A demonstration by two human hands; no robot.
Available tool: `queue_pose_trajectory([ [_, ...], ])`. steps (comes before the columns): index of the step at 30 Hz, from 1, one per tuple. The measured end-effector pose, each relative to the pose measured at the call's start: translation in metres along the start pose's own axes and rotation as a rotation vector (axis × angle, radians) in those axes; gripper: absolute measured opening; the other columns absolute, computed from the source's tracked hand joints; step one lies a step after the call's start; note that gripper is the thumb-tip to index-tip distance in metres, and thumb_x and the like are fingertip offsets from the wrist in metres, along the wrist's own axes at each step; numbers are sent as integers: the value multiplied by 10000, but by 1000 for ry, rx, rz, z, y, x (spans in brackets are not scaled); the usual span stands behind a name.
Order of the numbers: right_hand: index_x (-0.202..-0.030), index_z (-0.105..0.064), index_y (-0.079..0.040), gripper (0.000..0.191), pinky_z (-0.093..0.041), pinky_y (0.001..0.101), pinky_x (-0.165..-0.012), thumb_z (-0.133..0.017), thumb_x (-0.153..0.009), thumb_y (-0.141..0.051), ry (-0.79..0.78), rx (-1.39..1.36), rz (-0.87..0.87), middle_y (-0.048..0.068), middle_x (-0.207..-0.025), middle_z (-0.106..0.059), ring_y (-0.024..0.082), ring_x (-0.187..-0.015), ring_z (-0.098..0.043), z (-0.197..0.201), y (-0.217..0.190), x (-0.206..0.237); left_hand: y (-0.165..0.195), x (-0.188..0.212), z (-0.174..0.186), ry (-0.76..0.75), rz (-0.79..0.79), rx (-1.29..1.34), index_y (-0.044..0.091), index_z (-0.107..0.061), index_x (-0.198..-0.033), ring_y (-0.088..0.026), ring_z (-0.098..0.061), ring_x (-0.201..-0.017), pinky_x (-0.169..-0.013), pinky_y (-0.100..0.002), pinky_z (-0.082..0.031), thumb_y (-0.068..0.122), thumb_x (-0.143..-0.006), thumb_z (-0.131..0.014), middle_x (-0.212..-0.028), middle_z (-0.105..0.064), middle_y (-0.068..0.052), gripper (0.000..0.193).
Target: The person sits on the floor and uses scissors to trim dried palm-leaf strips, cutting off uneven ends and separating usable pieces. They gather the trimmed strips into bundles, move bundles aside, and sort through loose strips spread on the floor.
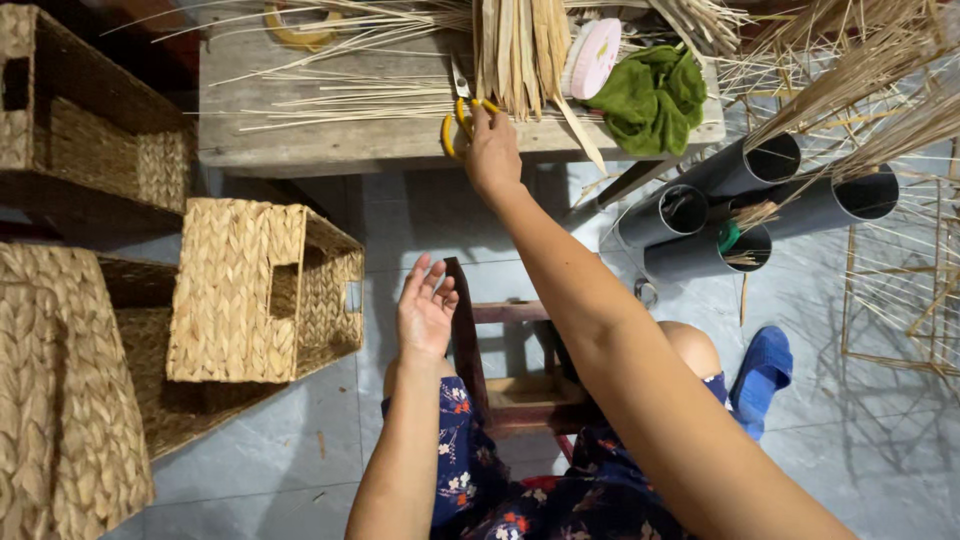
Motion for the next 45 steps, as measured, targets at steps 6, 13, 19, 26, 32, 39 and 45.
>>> queue_pose_trajectory([
  [6, -1361, -470, -76, 640, -541, 537, -806, -796, -817, -164, -93, 46, -15, 266, -1094, -613, 457, -967, -646, -2, 10, 3, 0, 14, -29, -179, 18, -81, 141, -565, -1400, -183, -641, -1010, -838, -336, -523, 333, -997, -620, -1201, -658, -58, 450],
  [13, -1414, -552, -55, 567, -542, 299, -659, -706, -869, -85, -355, -691, -200, 105, -1009, -713, 165, -790, -672, 1, 30, 37, -14, 45, -73, -550, 92, -169, 114, -514, -1426, -266, -620, -1178, -970, -406, -515, 292, -960, -677, -1386, -609, -114, 525],
  [19, -1525, -458, -120, 667, -461, 198, -701, -744, -924, -153, -368, -987, -205, -16, -1117, -634, 61, -879, -564, 41, 22, 119, -2, 72, -84, -734, 142, -141, 86, -510, -1439, -296, -600, -1263, -1022, -425, -506, 315, -988, -679, -1421, -599, -129, 533],
  [26, -1481, -540, -103, 499, -407, 193, -616, -667, -1001, -141, -363, -1244, -296, -29, -925, -552, 62, -734, -508, 65, 103, 234, -16, 97, -72, -745, 155, -170, 78, -559, -1410, -263, -635, -1221, -1008, -430, -513, 343, -1018, -634, -1346, -647, -117, 479],
  [32, -1418, -530, -114, 433, -420, 218, -585, -598, -1029, -292, -265, -1168, -513, 7, -952, -613, 81, -740, -541, 100, 183, 303, -34, 110, -62, -719, 133, -307, 94, -565, -1407, -215, -638, -1202, -969, -379, -506, 340, -1017, -632, -1334, -659, -90, 466],
  [39, -1357, -502, -48, 508, -467, 289, -705, -610, -1050, -438, -304, -1337, -446, 66, -994, -584, 167, -835, -543, 131, 188, 351, -39, 130, -30, -646, 107, -362, 96, -560, -1405, -200, -642, -1179, -957, -345, -509, 322, -1011, -642, -1341, -650, -84, 462],
  [45, -1428, -500, -96, 605, -435, 294, -661, -667, -944, -419, -436, -1528, -500, 11, -888, -547, 147, -774, -525, 124, 174, 345, -52, 133, -29, -608, 114, -542, 82, -562, -1410, -173, -646, -1142, -929, -336, -537, 295, -983, -664, -1340, -642, -76, 489],
])
Point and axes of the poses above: each hand's wrist, its own x-axis away from the middle knuckle, its own z-axis out of the back of the hand, y = z × x, the point moved 8 cm from there along -x, towards the middle knuckle
